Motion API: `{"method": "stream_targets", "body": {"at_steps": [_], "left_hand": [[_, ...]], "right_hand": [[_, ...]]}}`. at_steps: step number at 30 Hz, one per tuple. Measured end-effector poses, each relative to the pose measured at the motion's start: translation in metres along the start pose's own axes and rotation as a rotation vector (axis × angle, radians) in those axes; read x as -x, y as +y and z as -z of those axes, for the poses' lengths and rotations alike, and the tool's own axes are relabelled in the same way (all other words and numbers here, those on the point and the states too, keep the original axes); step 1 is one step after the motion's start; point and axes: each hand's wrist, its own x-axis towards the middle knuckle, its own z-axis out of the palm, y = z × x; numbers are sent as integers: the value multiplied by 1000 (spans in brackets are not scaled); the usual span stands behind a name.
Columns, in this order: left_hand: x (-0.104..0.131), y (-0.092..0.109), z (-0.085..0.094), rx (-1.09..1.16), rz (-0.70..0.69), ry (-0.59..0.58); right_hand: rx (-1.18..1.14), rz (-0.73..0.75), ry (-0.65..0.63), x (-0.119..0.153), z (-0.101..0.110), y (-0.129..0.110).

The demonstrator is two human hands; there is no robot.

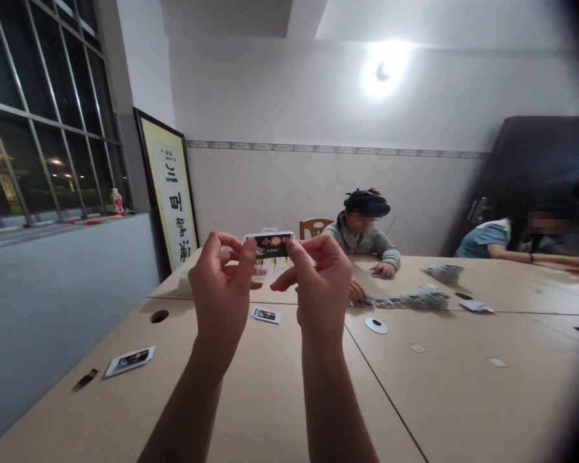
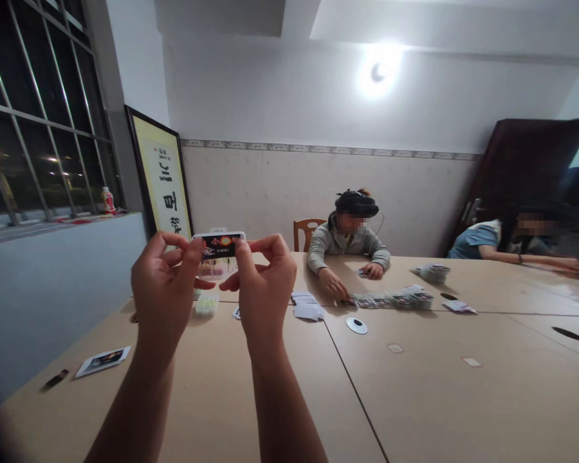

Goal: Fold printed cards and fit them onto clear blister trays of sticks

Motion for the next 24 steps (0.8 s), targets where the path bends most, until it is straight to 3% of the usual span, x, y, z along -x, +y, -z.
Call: {"method": "stream_targets", "body": {"at_steps": [7,19,24], "left_hand": [[-1,7,5,31,39,-53],[-3,6,4,-180,-13,-4],[-4,4,4,-164,-6,2]], "right_hand": [[-16,-15,-46,1,3,-4],[62,-37,-80,0,2,-6],[87,-33,-74,0,1,-6]]}}
